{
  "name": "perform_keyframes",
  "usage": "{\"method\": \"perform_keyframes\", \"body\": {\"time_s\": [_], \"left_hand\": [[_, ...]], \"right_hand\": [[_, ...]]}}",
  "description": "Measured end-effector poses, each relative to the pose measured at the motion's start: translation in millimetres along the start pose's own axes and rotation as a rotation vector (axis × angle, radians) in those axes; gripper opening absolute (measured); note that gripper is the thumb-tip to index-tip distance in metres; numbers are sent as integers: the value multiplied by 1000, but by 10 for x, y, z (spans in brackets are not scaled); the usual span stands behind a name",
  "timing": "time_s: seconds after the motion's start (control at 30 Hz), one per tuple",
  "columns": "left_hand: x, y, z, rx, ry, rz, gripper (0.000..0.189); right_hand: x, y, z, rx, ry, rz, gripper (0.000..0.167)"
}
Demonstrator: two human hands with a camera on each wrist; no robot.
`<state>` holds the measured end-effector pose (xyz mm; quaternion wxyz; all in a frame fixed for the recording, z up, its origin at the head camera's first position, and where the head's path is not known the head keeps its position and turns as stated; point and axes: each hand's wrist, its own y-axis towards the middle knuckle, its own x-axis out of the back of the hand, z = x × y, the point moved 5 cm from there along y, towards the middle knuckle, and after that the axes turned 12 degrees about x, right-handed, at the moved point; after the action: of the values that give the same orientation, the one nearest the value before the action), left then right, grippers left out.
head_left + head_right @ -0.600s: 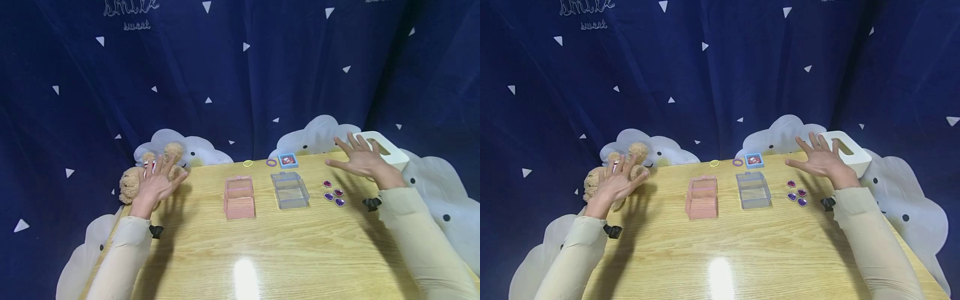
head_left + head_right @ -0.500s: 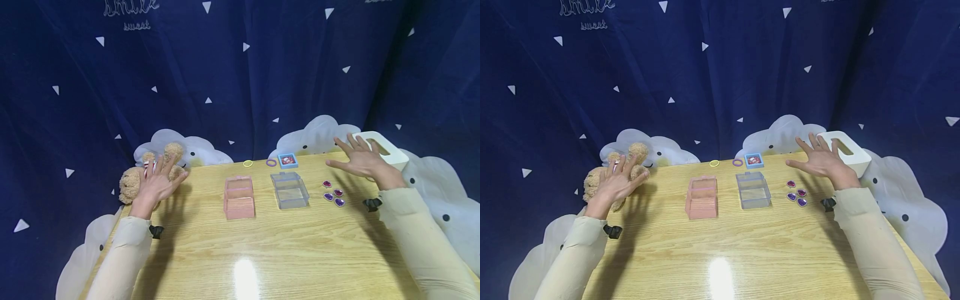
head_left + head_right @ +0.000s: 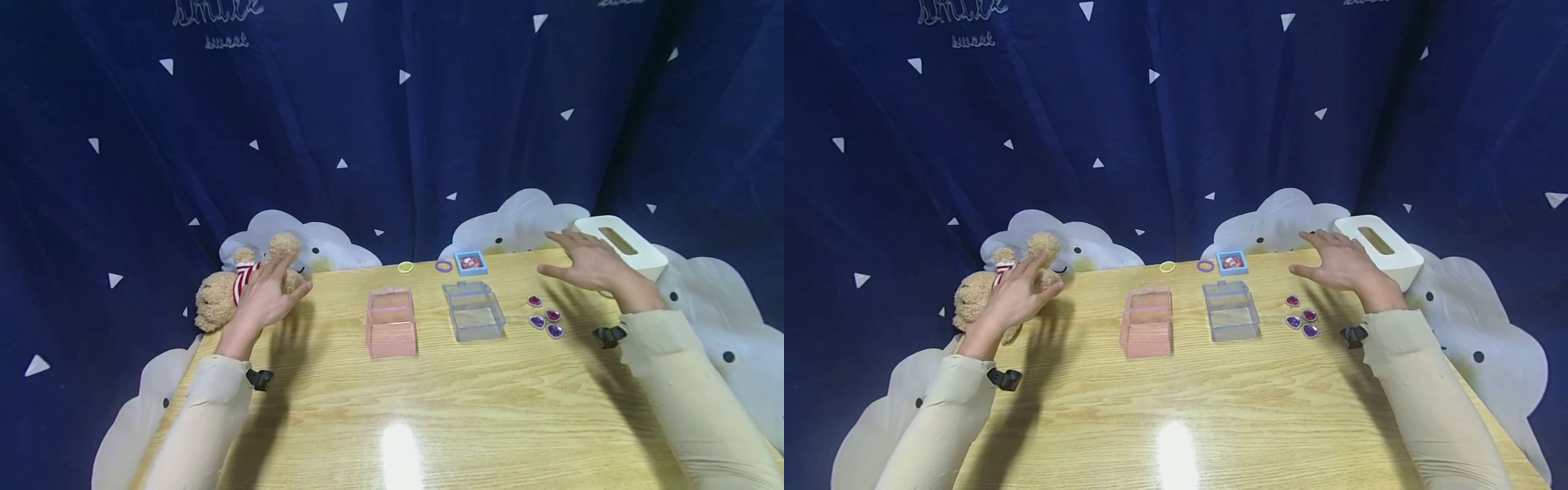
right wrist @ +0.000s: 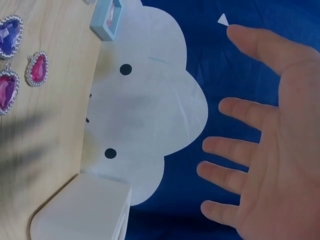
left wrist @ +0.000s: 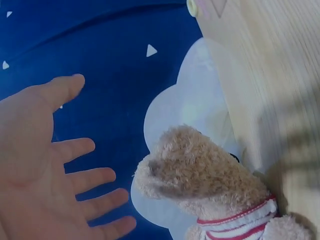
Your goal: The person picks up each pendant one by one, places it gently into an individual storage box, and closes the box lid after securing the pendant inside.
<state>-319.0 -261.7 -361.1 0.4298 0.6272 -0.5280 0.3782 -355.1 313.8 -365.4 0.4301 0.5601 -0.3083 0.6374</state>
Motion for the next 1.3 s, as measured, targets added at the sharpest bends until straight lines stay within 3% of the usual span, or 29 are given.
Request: {"method": "perform_keyframes", "body": {"time_s": [0.3,0.57,0.73,0.97,1.3], "left_hand": [[-24,-5,-111,-14,-195,-34,61],[-157,-77,-257,48,-454,85,51],[-285,-136,-389,56,-536,133,50],[-474,-234,-620,35,-671,126,44],[-787,-366,-966,2,-745,176,41]], "right_hand": [[-89,6,-6,24,98,19,79],[-181,-7,7,69,139,-6,65],[-243,-3,4,81,177,-22,60],[-346,3,-41,85,221,-41,53],[-505,-9,-75,78,271,-48,48]]}}
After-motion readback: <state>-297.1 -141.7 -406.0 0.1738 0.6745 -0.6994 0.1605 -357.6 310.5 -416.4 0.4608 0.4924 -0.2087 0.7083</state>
